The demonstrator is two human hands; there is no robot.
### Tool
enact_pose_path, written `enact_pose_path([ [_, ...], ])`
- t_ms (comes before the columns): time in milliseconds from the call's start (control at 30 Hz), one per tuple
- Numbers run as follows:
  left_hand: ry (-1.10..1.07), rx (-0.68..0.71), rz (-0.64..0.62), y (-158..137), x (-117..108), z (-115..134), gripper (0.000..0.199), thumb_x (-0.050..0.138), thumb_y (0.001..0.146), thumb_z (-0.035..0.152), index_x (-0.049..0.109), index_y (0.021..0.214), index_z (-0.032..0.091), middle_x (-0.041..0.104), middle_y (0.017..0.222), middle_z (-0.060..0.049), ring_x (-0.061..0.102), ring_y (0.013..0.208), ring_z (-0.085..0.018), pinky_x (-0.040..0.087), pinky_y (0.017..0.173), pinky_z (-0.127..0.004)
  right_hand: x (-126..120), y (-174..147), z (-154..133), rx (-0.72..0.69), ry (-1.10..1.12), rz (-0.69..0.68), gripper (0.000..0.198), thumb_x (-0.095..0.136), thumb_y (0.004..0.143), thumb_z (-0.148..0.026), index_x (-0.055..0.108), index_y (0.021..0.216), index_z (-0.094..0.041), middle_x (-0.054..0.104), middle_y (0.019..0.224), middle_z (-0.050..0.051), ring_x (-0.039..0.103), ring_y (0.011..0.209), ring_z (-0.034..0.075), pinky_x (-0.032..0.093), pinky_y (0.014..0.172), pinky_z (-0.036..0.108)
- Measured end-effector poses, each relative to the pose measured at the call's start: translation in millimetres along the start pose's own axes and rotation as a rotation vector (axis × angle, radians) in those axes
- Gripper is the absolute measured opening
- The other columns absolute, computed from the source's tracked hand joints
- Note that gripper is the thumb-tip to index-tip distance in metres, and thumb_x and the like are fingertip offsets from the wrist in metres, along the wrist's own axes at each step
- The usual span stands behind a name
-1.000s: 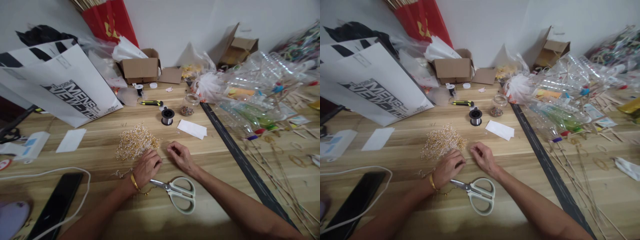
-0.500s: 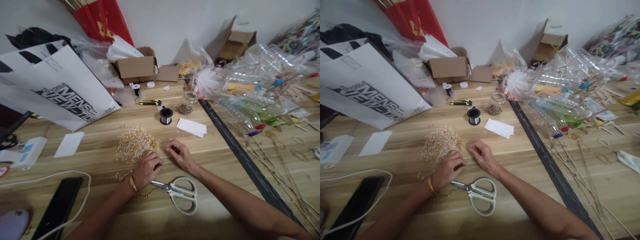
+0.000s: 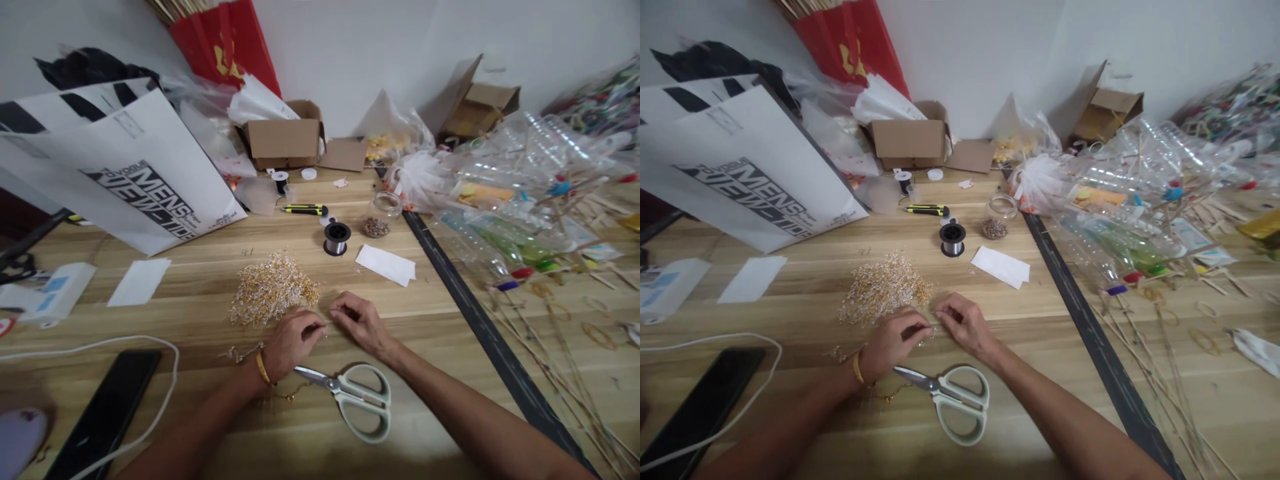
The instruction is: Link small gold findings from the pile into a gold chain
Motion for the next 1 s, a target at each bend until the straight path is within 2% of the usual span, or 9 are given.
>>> enact_pose_path([
  [100,-0.009,-0.084,0.039,0.2,-3.0,-2.5,0.010,0.058,0.080,0.023,0.061,0.074,0.017,0.062,0.070,-0.001,0.055,0.069,-0.014,0.041,0.065,-0.025,2.2,-0.4,-0.3,-0.047,-0.030,-0.032,0.015,0.053,0.086,-0.027,0.060,0.078,-0.016,0.055,0.071,0.003,0.051,0.064,0.013,0.040,0.058,0.024],
  [200,-0.018,-0.094,0.073,-0.3,-4.8,-3.0,0.011,0.057,0.080,0.027,0.060,0.076,0.017,0.060,0.070,-0.001,0.055,0.069,-0.014,0.042,0.065,-0.024,4.3,-1.1,-0.2,-0.088,-0.049,-0.068,0.014,0.053,0.087,-0.026,0.060,0.079,-0.016,0.056,0.072,0.004,0.051,0.065,0.014,0.040,0.059,0.024],
  [400,-0.022,-0.062,0.086,-0.5,-4.9,-4.6,0.009,0.055,0.082,0.024,0.059,0.083,0.016,0.061,0.075,-0.002,0.055,0.072,-0.014,0.043,0.068,-0.026,4.8,-1.5,-3.1,-0.107,-0.055,-0.105,0.015,0.051,0.088,-0.026,0.060,0.081,-0.017,0.057,0.074,0.004,0.052,0.067,0.015,0.041,0.060,0.026],
  [600,-0.005,0.000,0.075,-0.2,-5.1,-2.3,0.011,0.053,0.081,0.016,0.059,0.073,0.016,0.062,0.071,-0.002,0.054,0.071,-0.015,0.042,0.066,-0.026,6.1,-0.5,-5.4,-0.130,-0.065,-0.126,0.016,0.049,0.089,-0.026,0.060,0.081,-0.017,0.058,0.075,0.005,0.053,0.070,0.016,0.042,0.063,0.027],
  [1000,-0.046,0.015,0.117,1.1,-5.2,-3.3,0.012,0.054,0.080,0.015,0.061,0.071,0.016,0.063,0.070,-0.003,0.054,0.070,-0.015,0.043,0.068,-0.027,6.6,-1.8,-4.0,-0.100,-0.077,-0.146,0.013,0.050,0.088,-0.024,0.060,0.084,-0.017,0.058,0.076,0.005,0.054,0.069,0.015,0.042,0.064,0.026],
])
Point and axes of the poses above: each hand's wrist, its own y-axis towards the middle knuckle, its own x-axis out of the palm, z = x × y, the point moved 3 cm from there along y, towards the middle knuckle
